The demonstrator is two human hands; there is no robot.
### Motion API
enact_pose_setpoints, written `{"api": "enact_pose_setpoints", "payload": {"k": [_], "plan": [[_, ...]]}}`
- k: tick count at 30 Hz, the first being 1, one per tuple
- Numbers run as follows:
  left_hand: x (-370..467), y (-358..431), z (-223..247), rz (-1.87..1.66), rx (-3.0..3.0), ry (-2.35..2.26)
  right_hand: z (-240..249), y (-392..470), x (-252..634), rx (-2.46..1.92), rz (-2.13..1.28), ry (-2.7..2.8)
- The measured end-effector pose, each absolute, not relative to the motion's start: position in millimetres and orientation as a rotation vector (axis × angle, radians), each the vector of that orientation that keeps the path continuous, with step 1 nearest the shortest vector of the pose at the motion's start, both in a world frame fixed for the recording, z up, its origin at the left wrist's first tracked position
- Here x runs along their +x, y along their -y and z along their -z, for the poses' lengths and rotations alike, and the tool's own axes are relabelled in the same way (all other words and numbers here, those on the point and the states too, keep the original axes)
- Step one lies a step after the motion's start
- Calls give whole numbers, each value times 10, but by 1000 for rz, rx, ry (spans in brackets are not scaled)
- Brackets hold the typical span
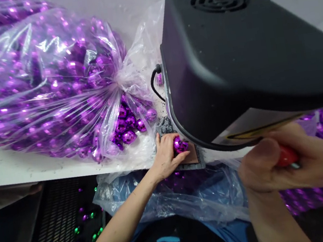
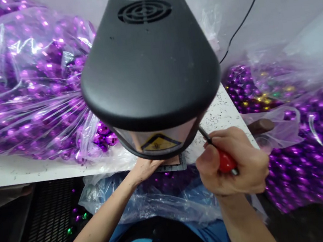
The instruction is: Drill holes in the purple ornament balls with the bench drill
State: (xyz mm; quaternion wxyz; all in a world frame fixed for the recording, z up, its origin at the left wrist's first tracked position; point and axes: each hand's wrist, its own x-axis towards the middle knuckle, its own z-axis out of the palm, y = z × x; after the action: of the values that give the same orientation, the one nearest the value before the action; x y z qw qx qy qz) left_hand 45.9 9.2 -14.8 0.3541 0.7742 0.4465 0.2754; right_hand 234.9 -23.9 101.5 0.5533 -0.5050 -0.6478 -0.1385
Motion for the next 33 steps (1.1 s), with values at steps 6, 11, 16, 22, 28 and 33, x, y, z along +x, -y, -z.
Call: {"api": "enact_pose_setpoints", "payload": {"k": [6, 11, 16, 22, 28, 33], "plan": [[459, -91, 181, -766, 2055, -1178, -864, 288, 2264, -1213, 487, 1447], [454, -93, 177, -801, 2111, -1191, -798, 282, 2266, -1196, 480, 1411], [453, -81, 149, -799, 2100, -1198, -674, 293, 2276, -1175, 449, 1428], [457, -84, 164, -805, 2101, -1203, -551, 268, 2240, -1139, 444, 1324], [467, -89, 182, -785, 2079, -1205, -413, 249, 2246, -1118, 364, 1328], [469, -81, 180, -793, 2076, -1191, -192, 249, 2275, -1220, 197, 1396]]}}
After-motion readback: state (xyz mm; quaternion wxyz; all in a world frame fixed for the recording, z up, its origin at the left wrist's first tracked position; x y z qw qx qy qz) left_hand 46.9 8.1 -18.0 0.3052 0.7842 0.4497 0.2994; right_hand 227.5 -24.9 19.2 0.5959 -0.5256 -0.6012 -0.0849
